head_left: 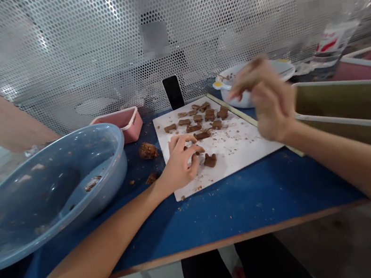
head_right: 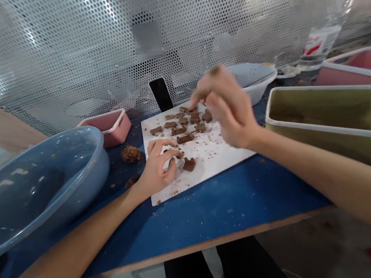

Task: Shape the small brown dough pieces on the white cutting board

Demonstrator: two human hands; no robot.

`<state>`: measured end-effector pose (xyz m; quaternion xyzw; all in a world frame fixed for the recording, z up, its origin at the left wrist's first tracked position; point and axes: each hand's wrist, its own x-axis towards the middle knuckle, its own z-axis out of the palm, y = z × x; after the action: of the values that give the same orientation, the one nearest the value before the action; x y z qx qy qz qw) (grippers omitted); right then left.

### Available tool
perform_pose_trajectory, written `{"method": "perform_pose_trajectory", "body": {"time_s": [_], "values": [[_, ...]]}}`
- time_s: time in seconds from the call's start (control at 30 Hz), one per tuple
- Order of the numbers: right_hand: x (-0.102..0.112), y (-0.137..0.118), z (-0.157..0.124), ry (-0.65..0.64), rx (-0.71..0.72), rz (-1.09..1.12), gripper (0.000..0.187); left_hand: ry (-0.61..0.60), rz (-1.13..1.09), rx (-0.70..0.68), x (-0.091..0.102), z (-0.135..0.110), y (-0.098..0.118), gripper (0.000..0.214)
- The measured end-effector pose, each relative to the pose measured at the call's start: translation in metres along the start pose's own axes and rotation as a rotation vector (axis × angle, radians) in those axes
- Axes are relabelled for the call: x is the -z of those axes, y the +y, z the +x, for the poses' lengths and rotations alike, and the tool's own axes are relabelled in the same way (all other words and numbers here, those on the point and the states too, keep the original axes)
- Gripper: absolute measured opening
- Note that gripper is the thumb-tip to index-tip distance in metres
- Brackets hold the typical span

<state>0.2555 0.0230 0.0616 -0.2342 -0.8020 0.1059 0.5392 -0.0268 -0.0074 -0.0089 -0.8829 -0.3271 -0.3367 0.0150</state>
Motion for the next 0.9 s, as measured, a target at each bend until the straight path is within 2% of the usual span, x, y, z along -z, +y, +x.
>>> {"method": "perform_pose_trajectory", "body": {"time_s": [0.07, 0.17, 0.23, 0.47, 0.63, 0.9], "values": [[-0.006, -0.001, -0.009, -0.036, 0.013, 0.063, 0.061, 0.003, -0.006, 0.001, 0.001, 0.0, 0.0, 0.031], [-0.012, -0.008, -0.02, -0.32, -0.038, 0.049, 0.06, 0.02, -0.007, -0.011, 0.002, 0.001, 0.0, 0.033], [-0.014, -0.012, -0.023, -0.398, -0.078, -0.012, 0.062, 0.029, -0.003, -0.026, 0.002, 0.001, -0.001, 0.032], [-0.024, -0.011, -0.029, -0.484, -0.207, -0.058, 0.068, 0.018, 0.026, 0.006, 0.001, 0.001, -0.001, 0.029], [-0.031, -0.003, -0.035, -0.54, -0.239, -0.054, 0.071, 0.032, 0.016, 0.009, -0.001, 0.0, -0.004, 0.027], [-0.035, 0.01, -0.035, -0.452, -0.287, -0.046, 0.073, 0.047, 0.017, 0.001, -0.002, -0.001, -0.005, 0.029]]}}
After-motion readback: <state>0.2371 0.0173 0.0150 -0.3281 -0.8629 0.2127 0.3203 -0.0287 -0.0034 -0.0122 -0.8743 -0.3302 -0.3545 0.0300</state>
